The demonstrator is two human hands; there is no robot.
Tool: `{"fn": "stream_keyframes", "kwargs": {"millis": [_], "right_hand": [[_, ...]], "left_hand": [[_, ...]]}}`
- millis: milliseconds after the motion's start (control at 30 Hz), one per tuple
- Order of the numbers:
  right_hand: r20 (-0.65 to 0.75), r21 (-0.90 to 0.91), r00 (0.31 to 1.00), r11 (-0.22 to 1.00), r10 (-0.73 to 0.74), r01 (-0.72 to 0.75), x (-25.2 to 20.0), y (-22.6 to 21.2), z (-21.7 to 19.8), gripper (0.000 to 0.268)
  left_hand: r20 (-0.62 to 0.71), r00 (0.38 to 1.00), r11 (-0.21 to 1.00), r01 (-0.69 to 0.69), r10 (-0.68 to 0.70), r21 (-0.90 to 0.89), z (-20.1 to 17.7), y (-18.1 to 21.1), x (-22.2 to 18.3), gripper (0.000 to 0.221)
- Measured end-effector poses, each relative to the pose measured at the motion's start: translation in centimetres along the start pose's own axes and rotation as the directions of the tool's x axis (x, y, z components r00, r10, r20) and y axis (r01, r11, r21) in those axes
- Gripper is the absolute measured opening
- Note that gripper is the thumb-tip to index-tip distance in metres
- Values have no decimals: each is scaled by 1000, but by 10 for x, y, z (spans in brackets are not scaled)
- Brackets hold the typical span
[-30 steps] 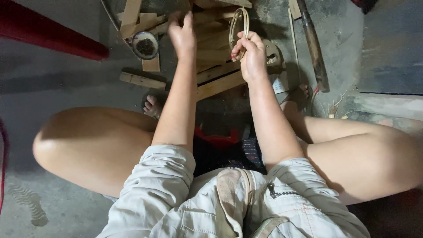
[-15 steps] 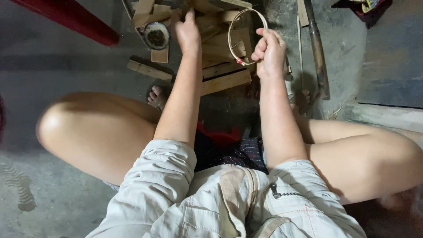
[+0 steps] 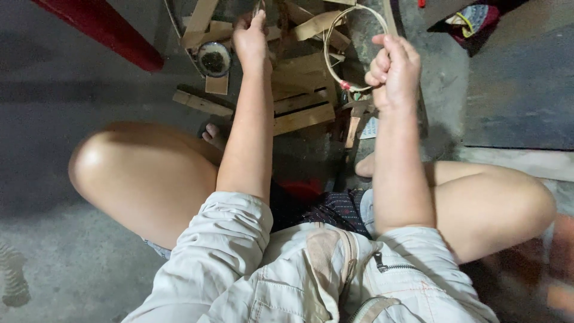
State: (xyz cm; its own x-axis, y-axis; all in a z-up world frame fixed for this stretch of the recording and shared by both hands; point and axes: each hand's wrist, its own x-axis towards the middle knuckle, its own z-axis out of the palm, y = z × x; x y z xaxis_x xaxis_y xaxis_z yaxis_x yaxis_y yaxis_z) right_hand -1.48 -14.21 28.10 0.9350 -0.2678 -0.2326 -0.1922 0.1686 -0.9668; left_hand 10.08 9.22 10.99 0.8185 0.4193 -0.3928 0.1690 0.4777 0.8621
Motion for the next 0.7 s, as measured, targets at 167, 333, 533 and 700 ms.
{"fn": "stream_keyframes", "kwargs": {"millis": [167,333,533,700], "right_hand": [[186,-538,955,789,-233,297,-11,-59,-12,14],[625,-710,717,158,-309,687,-37,-106,-9,15],[706,-695,647,-108,-289,710,-45,-129,-9,18],[505,-705,791,364,-346,609,-35,-116,-40,14]], "left_hand": [[121,986,993,-112,114,-22,6,20,-13,14],[149,966,947,-240,211,212,23,69,-55,14],[380,826,656,-563,417,503,49,118,-63,20],[530,764,591,-632,368,502,57,149,-67,11]]}}
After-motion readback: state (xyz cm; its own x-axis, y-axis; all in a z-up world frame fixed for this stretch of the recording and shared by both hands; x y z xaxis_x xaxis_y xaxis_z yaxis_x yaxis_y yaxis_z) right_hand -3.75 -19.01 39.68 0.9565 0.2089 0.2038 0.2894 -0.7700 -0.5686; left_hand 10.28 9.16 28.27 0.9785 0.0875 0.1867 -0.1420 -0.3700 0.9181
